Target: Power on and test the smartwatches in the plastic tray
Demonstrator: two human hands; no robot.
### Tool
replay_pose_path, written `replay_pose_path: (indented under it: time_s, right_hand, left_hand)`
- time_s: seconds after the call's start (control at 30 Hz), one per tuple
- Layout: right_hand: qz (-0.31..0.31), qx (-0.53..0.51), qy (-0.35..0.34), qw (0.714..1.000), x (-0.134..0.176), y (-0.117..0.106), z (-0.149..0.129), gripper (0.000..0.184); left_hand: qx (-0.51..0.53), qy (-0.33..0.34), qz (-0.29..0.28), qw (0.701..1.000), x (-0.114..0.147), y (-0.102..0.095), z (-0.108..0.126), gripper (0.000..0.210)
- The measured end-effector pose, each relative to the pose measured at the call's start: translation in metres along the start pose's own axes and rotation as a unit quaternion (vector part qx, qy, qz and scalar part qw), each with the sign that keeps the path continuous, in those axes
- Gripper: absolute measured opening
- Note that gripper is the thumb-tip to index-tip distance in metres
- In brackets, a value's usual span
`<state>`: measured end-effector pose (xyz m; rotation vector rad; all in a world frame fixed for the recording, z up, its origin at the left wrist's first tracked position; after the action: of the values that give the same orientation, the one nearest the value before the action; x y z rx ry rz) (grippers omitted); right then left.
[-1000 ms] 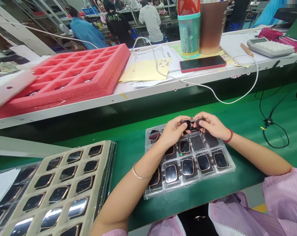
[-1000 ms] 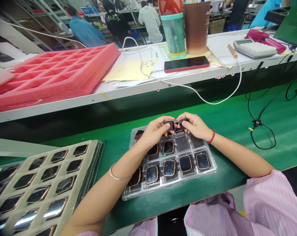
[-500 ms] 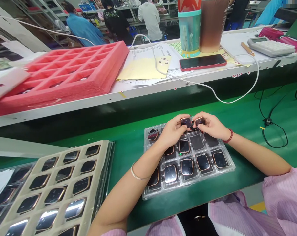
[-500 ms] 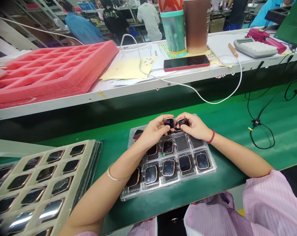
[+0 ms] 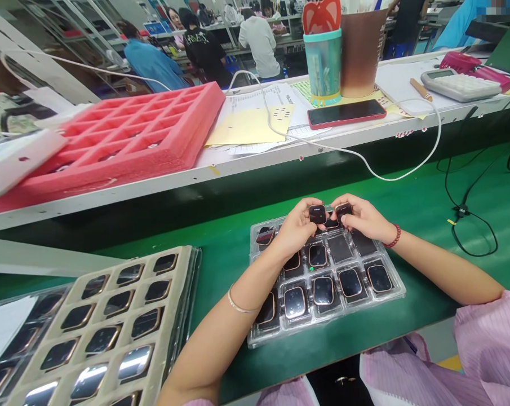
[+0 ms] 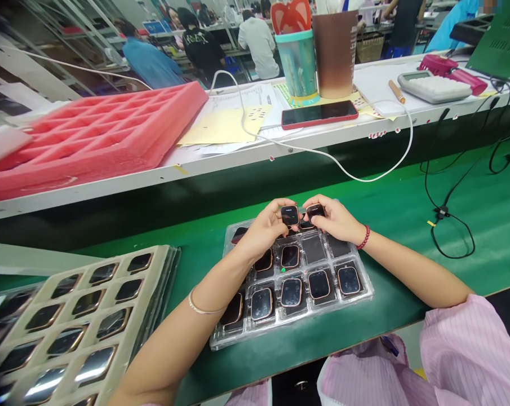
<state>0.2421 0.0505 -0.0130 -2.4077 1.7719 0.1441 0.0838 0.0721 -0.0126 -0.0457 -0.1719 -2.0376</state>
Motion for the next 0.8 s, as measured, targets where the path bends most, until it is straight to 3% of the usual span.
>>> replay_pose_path:
  time_s: [0.07, 0.13, 0.23, 0.3, 0.43, 0.53, 0.67, 0.73, 0.8]
  right_hand:
    - [0.008, -0.011, 0.020, 1.000, 0.000, -0.002, 0.002, 0.028]
    - [0.016, -0.024, 0.027, 0.999, 0.000, -0.003, 0.003, 0.027]
    - [0.027, -0.050, 0.038, 0.998, 0.000, -0.005, 0.006, 0.027]
    - [0.029, -0.076, 0.053, 0.995, 0.000, -0.006, 0.009, 0.029]
    - [0.015, -0.151, 0.088, 0.984, -0.001, -0.007, 0.013, 0.040]
    - [-0.002, -0.228, 0.114, 0.967, 0.000, -0.005, 0.007, 0.044]
    - [-0.083, -0.306, 0.139, 0.938, 0.018, 0.018, -0.023, 0.042]
    - [-0.140, -0.335, 0.133, 0.922, 0.035, 0.037, -0.047, 0.042]
    - [-0.183, -0.357, 0.132, 0.907, 0.053, 0.057, -0.069, 0.045]
  left_hand:
    - [0.039, -0.028, -0.034, 0.998, 0.005, 0.007, 0.006, 0.051]
    - [0.082, -0.063, -0.114, 0.988, 0.021, 0.022, 0.018, 0.051]
    - [0.137, -0.107, -0.287, 0.942, 0.066, 0.057, 0.047, 0.048]
    - [0.171, -0.131, -0.355, 0.910, 0.100, 0.074, 0.065, 0.042]
    - [0.158, -0.129, -0.337, 0.919, 0.136, 0.083, 0.081, 0.023]
    - [0.179, -0.126, -0.304, 0.927, 0.137, 0.075, 0.079, 0.024]
    - [0.208, -0.017, -0.234, 0.950, 0.094, 0.045, 0.084, 0.032]
    - [0.165, 0.031, -0.128, 0.978, 0.061, 0.022, 0.080, 0.042]
    - [0.131, 0.024, -0.046, 0.990, 0.032, 0.006, 0.068, 0.050]
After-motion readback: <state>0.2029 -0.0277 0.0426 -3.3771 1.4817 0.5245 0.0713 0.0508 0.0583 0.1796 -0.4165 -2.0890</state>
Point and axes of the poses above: each hand's wrist, its own x-axis away from the middle knuckle, its own y-axis out of the palm, z = x × y, the point moved 6 cm from there along -x, towards the middle knuckle, and after that the axes turned 1 degree about z, right-handed, at the moved point
